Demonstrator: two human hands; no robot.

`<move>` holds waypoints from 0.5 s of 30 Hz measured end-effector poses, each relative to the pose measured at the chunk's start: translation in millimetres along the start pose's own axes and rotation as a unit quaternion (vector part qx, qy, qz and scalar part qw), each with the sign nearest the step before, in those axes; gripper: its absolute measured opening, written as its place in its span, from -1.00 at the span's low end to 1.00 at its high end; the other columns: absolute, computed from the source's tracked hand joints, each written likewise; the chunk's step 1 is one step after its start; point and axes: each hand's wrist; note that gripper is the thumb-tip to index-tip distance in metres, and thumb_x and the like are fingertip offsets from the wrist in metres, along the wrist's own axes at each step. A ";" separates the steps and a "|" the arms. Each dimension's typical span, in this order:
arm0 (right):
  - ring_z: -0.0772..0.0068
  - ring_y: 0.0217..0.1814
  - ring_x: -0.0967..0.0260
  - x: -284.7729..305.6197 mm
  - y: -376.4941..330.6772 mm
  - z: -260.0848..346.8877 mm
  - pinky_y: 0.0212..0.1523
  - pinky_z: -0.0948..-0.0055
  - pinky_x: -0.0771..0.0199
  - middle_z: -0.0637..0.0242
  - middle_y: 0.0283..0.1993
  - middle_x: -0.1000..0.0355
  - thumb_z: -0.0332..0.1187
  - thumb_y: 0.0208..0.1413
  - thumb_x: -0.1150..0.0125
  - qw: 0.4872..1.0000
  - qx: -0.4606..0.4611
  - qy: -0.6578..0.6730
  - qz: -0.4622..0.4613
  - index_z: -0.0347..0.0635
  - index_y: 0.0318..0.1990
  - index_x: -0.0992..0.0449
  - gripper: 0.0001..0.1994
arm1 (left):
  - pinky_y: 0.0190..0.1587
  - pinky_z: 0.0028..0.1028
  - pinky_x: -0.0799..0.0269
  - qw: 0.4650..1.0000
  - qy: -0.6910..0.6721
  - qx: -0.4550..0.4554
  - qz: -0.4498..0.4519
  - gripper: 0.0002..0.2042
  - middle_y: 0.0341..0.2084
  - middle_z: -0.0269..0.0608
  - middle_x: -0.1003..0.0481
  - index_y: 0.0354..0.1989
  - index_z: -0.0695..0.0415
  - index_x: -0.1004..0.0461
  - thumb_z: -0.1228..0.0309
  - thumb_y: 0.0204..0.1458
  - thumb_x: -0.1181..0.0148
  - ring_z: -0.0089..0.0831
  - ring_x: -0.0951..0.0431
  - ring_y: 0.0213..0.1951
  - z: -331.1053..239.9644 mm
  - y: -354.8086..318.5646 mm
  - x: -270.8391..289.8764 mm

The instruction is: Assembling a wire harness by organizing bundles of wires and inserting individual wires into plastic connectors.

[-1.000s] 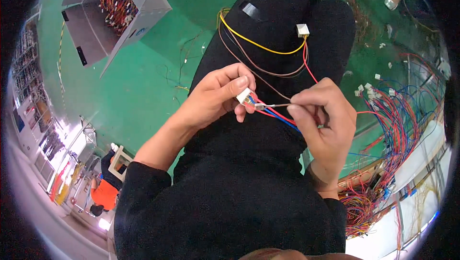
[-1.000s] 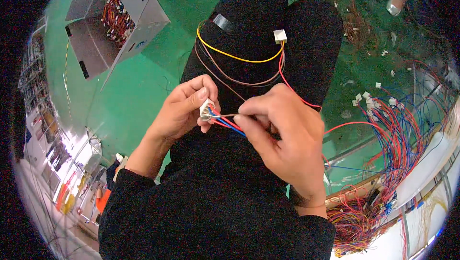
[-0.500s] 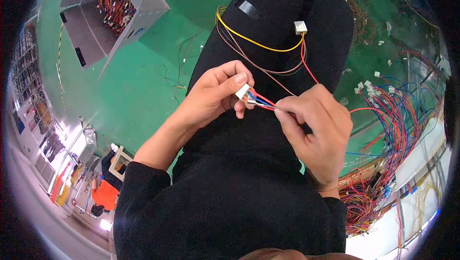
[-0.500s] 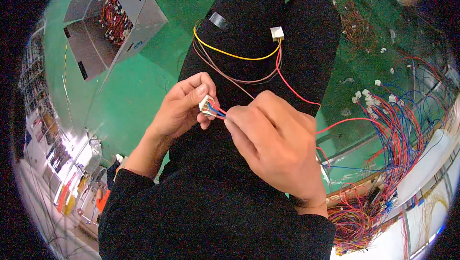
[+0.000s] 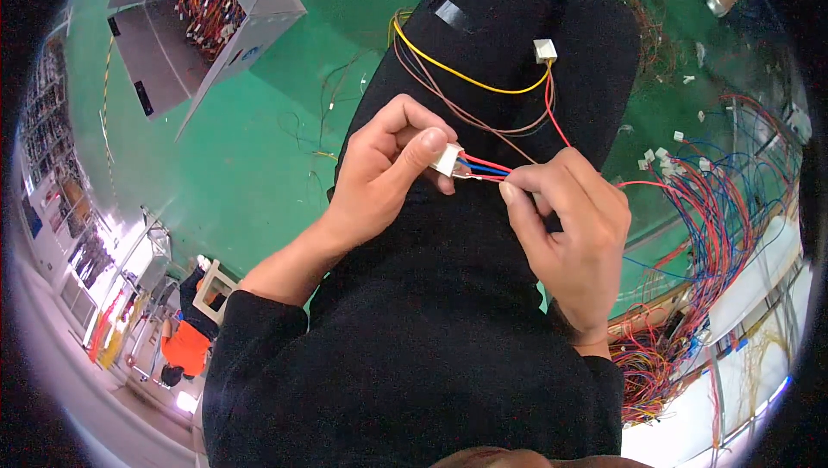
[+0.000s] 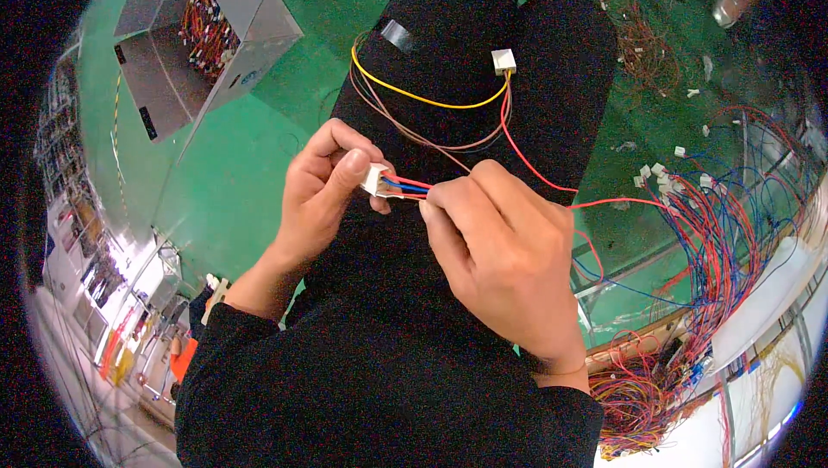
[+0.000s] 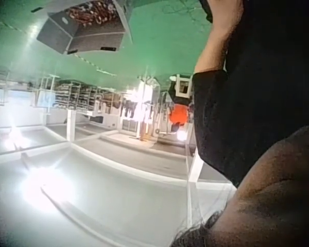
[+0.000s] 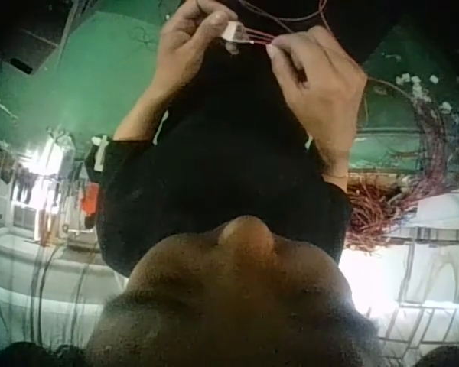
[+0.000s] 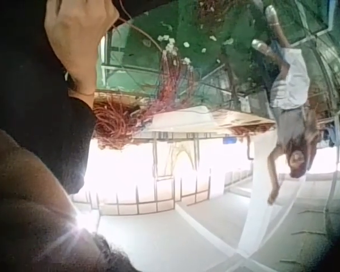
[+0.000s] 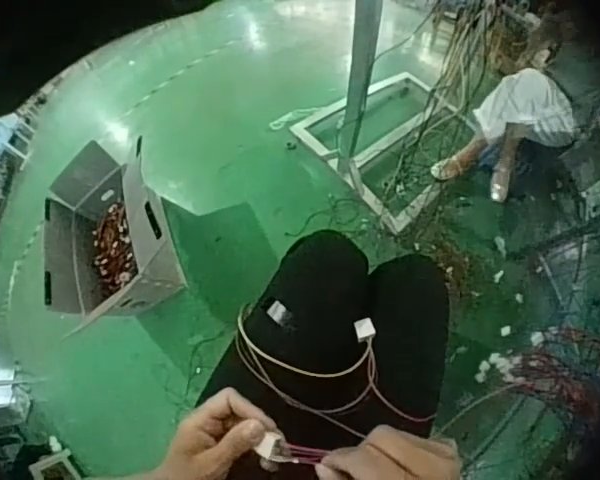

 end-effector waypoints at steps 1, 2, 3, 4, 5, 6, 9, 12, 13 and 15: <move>0.49 -0.66 -0.17 -0.1 -0.2 -0.2 -0.63 0.49 -0.10 0.34 -0.62 -0.22 -0.61 -0.20 -0.27 1.000 -0.008 0.005 -0.008 -0.25 -0.51 -0.46 -0.89 | -0.43 -0.56 -0.45 1.000 0.000 0.000 0.000 -0.81 -0.45 -0.16 -0.48 -0.26 0.23 -0.29 0.32 0.21 0.05 -0.54 -0.48 -0.50 -0.1 0.1 -0.4; 0.50 -0.66 -0.15 -0.6 -0.4 -0.5 -0.63 0.50 -0.08 0.35 -0.63 -0.20 -0.61 -0.20 -0.26 1.000 -0.015 0.010 -0.016 -0.25 -0.51 -0.46 -0.90 | -0.43 -0.56 -0.45 1.000 -0.002 0.004 -0.006 -0.81 -0.45 -0.16 -0.48 -0.26 0.23 -0.29 0.32 0.21 0.05 -0.54 -0.48 -0.50 0.4 0.0 -0.3; 0.50 -0.66 -0.15 -0.9 -0.4 -0.6 -0.63 0.50 -0.08 0.35 -0.63 -0.20 -0.61 -0.20 -0.26 1.000 -0.015 0.010 -0.016 -0.25 -0.51 -0.46 -0.90 | -0.43 -0.57 -0.45 1.000 -0.003 0.007 -0.012 -0.81 -0.44 -0.16 -0.48 -0.26 0.23 -0.29 0.32 0.21 0.05 -0.54 -0.48 -0.50 0.8 -0.1 -0.1; 0.51 -0.66 -0.14 -1.3 -0.3 -0.6 -0.62 0.51 -0.08 0.35 -0.63 -0.20 -0.61 -0.20 -0.26 1.000 -0.017 0.012 -0.016 -0.25 -0.52 -0.46 -0.90 | -0.43 -0.57 -0.45 1.000 -0.003 0.007 -0.012 -0.81 -0.44 -0.16 -0.48 -0.26 0.23 -0.29 0.32 0.21 0.05 -0.54 -0.48 -0.50 1.0 -0.2 0.1; 0.52 -0.65 -0.13 -1.9 -0.3 -0.4 -0.62 0.51 -0.07 0.36 -0.63 -0.19 -0.61 -0.20 -0.26 1.000 -0.019 0.014 -0.016 -0.25 -0.52 -0.46 -0.90 | -0.43 -0.57 -0.45 1.000 -0.003 0.007 -0.010 -0.81 -0.44 -0.15 -0.48 -0.26 0.23 -0.29 0.32 0.21 0.05 -0.54 -0.48 -0.50 1.2 -0.1 0.6; 0.52 -0.65 -0.13 -2.2 0.0 0.2 -0.62 0.51 -0.07 0.36 -0.63 -0.19 -0.61 -0.20 -0.26 1.000 -0.019 0.014 -0.016 -0.25 -0.52 -0.46 -0.90 | -0.43 -0.57 -0.45 1.000 -0.004 0.008 -0.008 -0.81 -0.44 -0.15 -0.48 -0.26 0.23 -0.29 0.32 0.21 0.05 -0.54 -0.48 -0.50 1.5 -0.1 1.2; 0.54 -0.65 -0.11 -1.4 1.0 1.7 -0.61 0.53 -0.06 0.37 -0.63 -0.18 -0.62 -0.20 -0.25 0.999 -0.031 0.039 -0.012 -0.26 -0.52 -0.46 -0.90 | -0.38 -0.56 -0.48 1.000 -0.024 0.007 0.006 -0.84 -0.43 -0.24 -0.43 -0.26 0.25 -0.30 0.38 0.21 0.04 -0.57 -0.48 -0.44 0.2 0.0 1.9; 0.56 -0.65 -0.09 -2.3 0.3 0.4 -0.61 0.54 -0.05 0.38 -0.63 -0.17 -0.63 -0.19 -0.25 0.998 -0.037 0.048 -0.017 -0.27 -0.52 -0.46 -0.90 | -0.38 -0.56 -0.48 1.000 -0.015 0.012 0.008 -0.84 -0.43 -0.23 -0.43 -0.26 0.26 -0.31 0.38 0.21 0.04 -0.57 -0.48 -0.44 -1.8 1.2 1.3; 0.57 -0.64 -0.09 -2.5 0.5 0.7 -0.61 0.55 -0.04 0.38 -0.63 -0.17 -0.63 -0.19 -0.25 0.998 -0.039 0.047 -0.016 -0.27 -0.52 -0.46 -0.91 | -0.38 -0.56 -0.48 1.000 -0.015 0.012 0.008 -0.84 -0.43 -0.23 -0.43 -0.26 0.26 -0.31 0.38 0.21 0.04 -0.57 -0.48 -0.44 -1.4 1.3 1.4; 0.58 -0.64 -0.08 -2.8 0.1 0.6 -0.61 0.55 -0.04 0.38 -0.63 -0.17 -0.63 -0.19 -0.25 0.998 -0.043 0.047 -0.015 -0.28 -0.52 -0.46 -0.91 | -0.38 -0.56 -0.48 1.000 -0.025 0.012 0.006 -0.83 -0.43 -0.23 -0.43 -0.26 0.26 -0.31 0.38 0.21 0.04 -0.57 -0.48 -0.44 -0.1 0.7 1.9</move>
Point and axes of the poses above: each hand's wrist, its own y-axis towards the middle knuckle, its own x-axis out of the back of the hand, z = x × y
